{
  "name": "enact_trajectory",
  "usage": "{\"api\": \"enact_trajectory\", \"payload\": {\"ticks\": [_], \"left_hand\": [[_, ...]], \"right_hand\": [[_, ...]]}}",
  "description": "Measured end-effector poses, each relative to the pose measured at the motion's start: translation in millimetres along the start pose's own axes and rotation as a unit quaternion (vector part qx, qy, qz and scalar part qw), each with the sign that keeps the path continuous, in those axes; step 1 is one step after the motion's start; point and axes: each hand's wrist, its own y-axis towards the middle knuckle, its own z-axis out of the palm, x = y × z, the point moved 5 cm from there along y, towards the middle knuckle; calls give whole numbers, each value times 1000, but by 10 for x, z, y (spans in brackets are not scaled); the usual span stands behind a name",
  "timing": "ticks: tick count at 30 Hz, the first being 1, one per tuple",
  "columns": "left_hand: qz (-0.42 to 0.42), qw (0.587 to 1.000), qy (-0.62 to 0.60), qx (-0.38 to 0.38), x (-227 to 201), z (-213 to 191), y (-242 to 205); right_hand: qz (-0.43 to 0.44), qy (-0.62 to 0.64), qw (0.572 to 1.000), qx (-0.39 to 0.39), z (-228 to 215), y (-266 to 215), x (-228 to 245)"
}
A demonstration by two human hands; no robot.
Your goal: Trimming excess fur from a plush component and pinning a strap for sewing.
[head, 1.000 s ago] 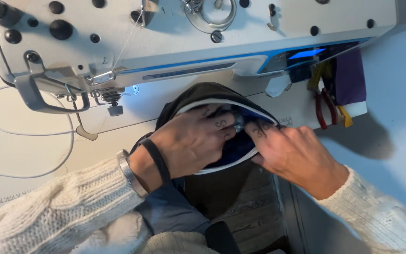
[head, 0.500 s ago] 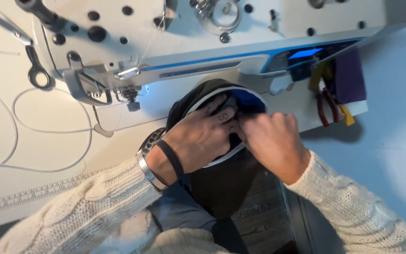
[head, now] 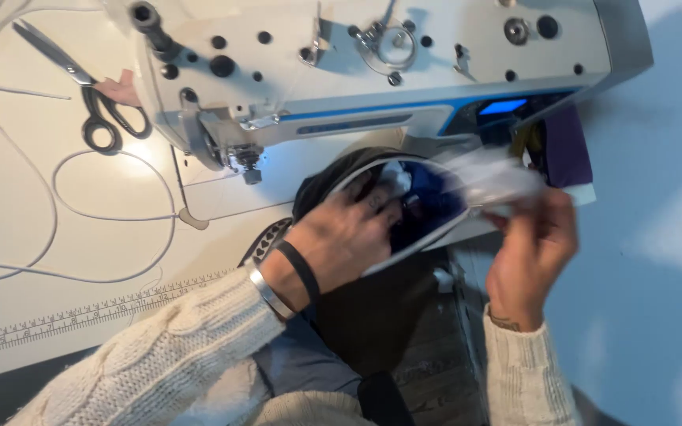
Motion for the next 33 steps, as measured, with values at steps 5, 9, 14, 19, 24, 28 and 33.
{"api": "enact_trajectory", "payload": {"ticks": [5,9,14,19,24,28,33], "left_hand": [[-71,992,39,93,-24,-94,75],[-81,993,39,75,-5,-49,19],[-71,994,24,84,37,4,-1],[-32,982,8,184,-2,357,43],[-41,951,28,306,46,488,105],[-34,935,18,353,177,442,28],[-67,970,29,232,197,270,-6]], "right_hand": [[52,263,963,-34,-139,120,123],[14,99,993,-68,-209,127,-205],[-239,-281,929,16,81,-74,233],[-396,-307,819,282,427,-109,738],[-379,-476,624,490,799,16,226],[-403,-454,608,512,809,-18,250],[-366,-462,604,536,708,26,76]]}}
